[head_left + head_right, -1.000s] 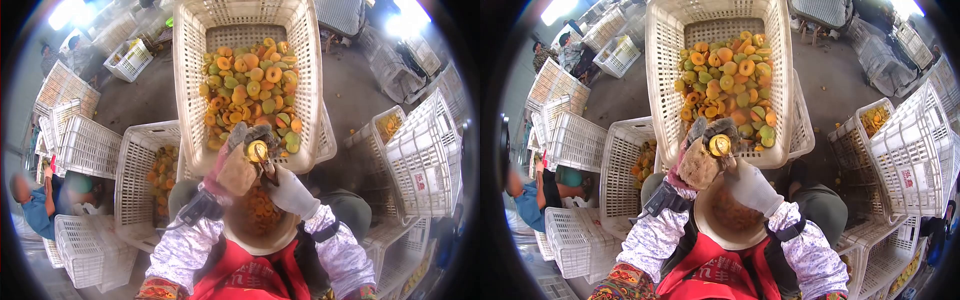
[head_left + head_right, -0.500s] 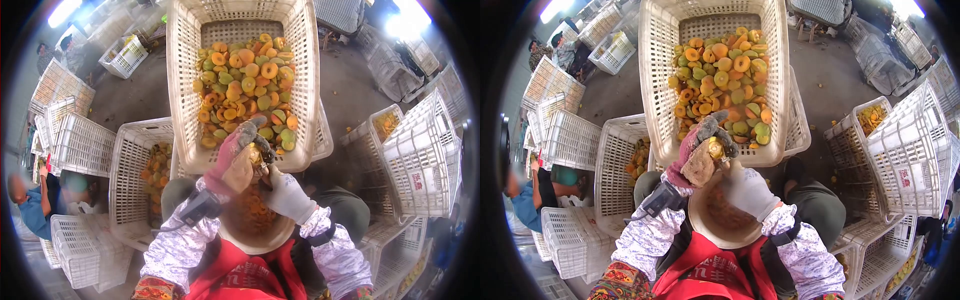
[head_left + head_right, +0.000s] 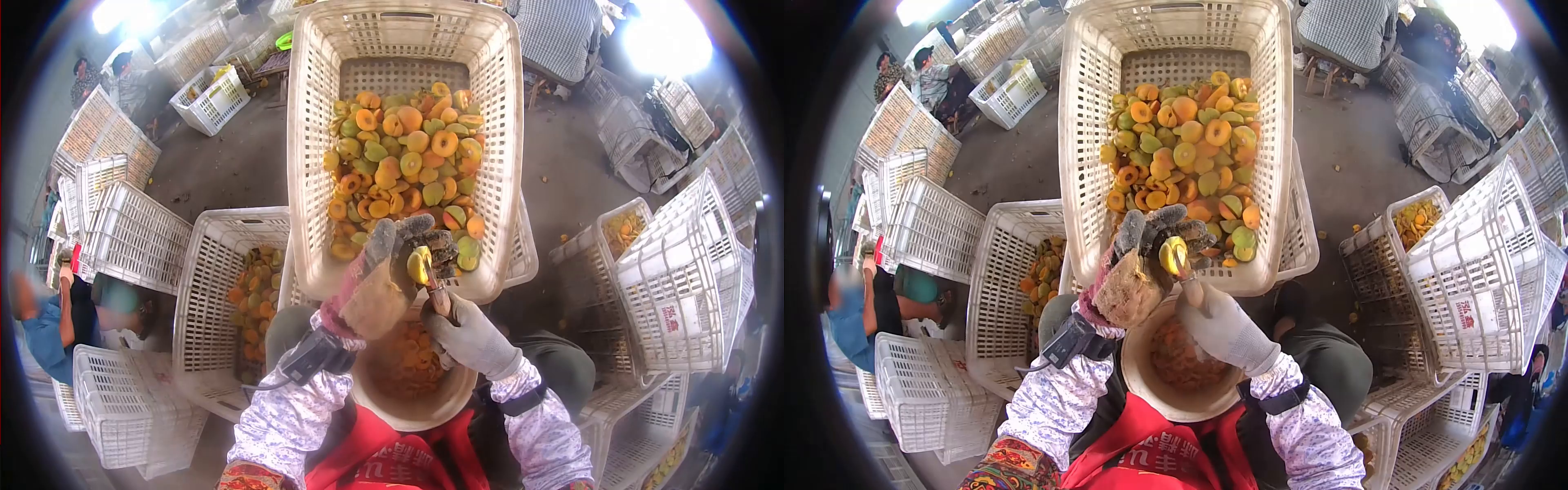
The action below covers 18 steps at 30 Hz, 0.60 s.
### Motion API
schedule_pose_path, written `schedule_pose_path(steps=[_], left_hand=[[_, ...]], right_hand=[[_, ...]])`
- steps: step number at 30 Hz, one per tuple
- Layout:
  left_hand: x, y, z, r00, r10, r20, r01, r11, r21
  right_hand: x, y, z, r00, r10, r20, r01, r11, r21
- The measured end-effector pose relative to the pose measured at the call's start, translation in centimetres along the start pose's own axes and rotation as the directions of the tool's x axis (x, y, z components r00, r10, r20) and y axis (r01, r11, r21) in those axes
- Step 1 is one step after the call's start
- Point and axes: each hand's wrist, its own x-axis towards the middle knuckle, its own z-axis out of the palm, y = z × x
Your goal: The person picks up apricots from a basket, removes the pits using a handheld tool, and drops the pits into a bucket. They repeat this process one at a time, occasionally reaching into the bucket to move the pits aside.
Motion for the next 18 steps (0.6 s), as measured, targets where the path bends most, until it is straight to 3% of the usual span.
schedule_pose_path(steps=[1, 2, 4, 6, 7, 9, 11, 12, 13, 15, 16, 17, 18], left_hand=[[-0.2, 0.1, 0.1, 1.000, -0.016, 0.001, 0.016, 0.984, -0.177], [-0.3, 0.3, 0.3, 1.000, -0.015, -0.001, 0.014, 0.984, -0.177], [-0.5, 0.1, 0.9, 0.994, 0.085, -0.072, -0.071, 0.981, 0.180], [-0.4, -1.3, 0.8, 0.992, 0.087, -0.086, -0.072, 0.984, 0.164], [-0.3, -2.2, 0.7, 0.991, 0.092, -0.098, -0.077, 0.986, 0.149], [0.3, -3.1, 0.4, 0.985, 0.081, -0.154, -0.066, 0.993, 0.097], [0.7, -2.5, 0.1, 0.992, 0.079, -0.093, -0.054, 0.968, 0.247], [1.0, -1.8, -0.3, 0.998, -0.026, -0.062, 0.040, 0.972, 0.233], [1.2, -1.5, -0.6, 0.997, -0.034, -0.064, 0.048, 0.970, 0.237], [1.8, -1.0, -1.1, 0.991, -0.061, 0.117, 0.002, 0.893, 0.449], [1.6, 0.6, -0.1, 0.961, -0.275, 0.024, 0.259, 0.927, 0.270], [1.7, 0.5, 0.2, 0.961, -0.274, 0.025, 0.258, 0.927, 0.271], [1.6, 0.2, 0.6, 0.980, -0.197, -0.008, 0.196, 0.970, 0.142]], right_hand=[[-0.1, -0.4, 0.0, 1.000, 0.000, 0.002, 0.000, 1.000, -0.002], [-0.3, -1.0, 0.2, 0.999, 0.044, -0.001, -0.044, 0.999, -0.005], [-0.2, -0.8, 0.4, 0.996, 0.089, -0.005, -0.089, 0.996, -0.005], [0.5, 1.2, 0.8, 0.994, -0.107, -0.030, 0.107, 0.994, 0.021], [1.3, 2.9, 0.9, 0.994, -0.101, -0.031, 0.101, 0.995, 0.025], [2.6, 5.8, 0.7, 0.860, -0.500, -0.099, 0.428, 0.814, -0.394], [1.8, 4.7, 0.5, 0.869, -0.485, -0.096, 0.393, 0.795, -0.462], [1.3, 4.3, 0.5, 0.880, -0.467, -0.092, 0.356, 0.774, -0.524], [1.1, 4.1, 0.4, 0.881, -0.464, -0.096, 0.354, 0.780, -0.516], [0.9, 3.6, 0.0, 0.897, -0.439, -0.041, 0.356, 0.775, -0.522], [0.8, 3.3, -0.1, 0.897, -0.440, -0.043, 0.355, 0.775, -0.522], [0.8, 3.0, 0.0, 0.942, -0.336, -0.019, 0.289, 0.835, -0.468], [0.7, 2.6, 0.1, 0.973, -0.230, 0.013, 0.215, 0.885, -0.413]])
